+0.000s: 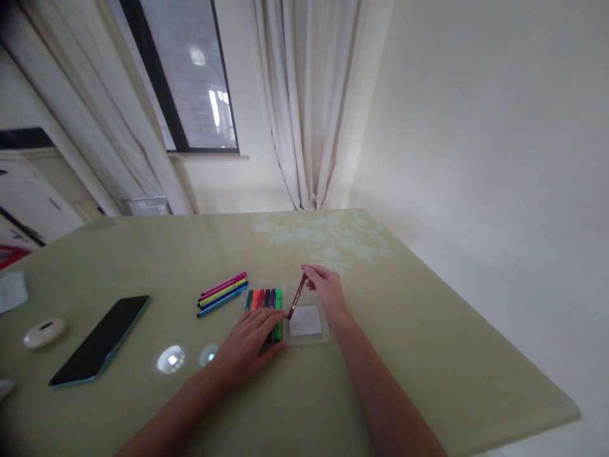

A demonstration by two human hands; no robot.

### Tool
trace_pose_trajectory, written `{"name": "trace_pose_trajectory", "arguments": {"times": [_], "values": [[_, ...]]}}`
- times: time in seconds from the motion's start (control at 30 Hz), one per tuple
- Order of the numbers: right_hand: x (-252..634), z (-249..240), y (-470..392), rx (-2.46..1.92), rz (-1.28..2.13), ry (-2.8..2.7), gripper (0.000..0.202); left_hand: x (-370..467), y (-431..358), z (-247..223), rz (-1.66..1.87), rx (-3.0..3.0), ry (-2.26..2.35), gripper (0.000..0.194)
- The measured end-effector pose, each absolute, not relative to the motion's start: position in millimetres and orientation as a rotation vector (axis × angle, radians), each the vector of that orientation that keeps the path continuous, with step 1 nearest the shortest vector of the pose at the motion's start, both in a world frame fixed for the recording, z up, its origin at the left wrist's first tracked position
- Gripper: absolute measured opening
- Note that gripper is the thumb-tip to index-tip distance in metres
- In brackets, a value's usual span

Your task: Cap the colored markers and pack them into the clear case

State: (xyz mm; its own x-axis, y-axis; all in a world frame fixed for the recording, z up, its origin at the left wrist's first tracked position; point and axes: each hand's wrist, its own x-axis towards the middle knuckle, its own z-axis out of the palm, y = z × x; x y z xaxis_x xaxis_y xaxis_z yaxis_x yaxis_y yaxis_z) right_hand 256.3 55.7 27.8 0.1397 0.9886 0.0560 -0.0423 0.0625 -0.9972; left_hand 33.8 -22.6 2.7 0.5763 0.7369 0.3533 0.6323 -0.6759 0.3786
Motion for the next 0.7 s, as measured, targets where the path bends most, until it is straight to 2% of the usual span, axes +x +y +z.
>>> {"name": "trace_pose_trajectory", "arguments": {"times": [0.3, 0.57, 0.7], "values": [[252.6, 17.7, 57.1, -1.325, 1.056, -1.414, 0.033, 32.6, -21.3, 5.7, 0.653, 2.617, 1.118, 0.061], [243.4, 11.9, 51.1, -1.322, 0.969, -1.641, 0.023, 33.8, -23.4, 8.0, 0.637, 2.710, 1.076, 0.045], [240.3, 17.6, 46.2, -1.379, 0.776, -1.817, 0.016, 33.8, -23.4, 7.1, 0.611, 2.719, 1.098, 0.041]]}}
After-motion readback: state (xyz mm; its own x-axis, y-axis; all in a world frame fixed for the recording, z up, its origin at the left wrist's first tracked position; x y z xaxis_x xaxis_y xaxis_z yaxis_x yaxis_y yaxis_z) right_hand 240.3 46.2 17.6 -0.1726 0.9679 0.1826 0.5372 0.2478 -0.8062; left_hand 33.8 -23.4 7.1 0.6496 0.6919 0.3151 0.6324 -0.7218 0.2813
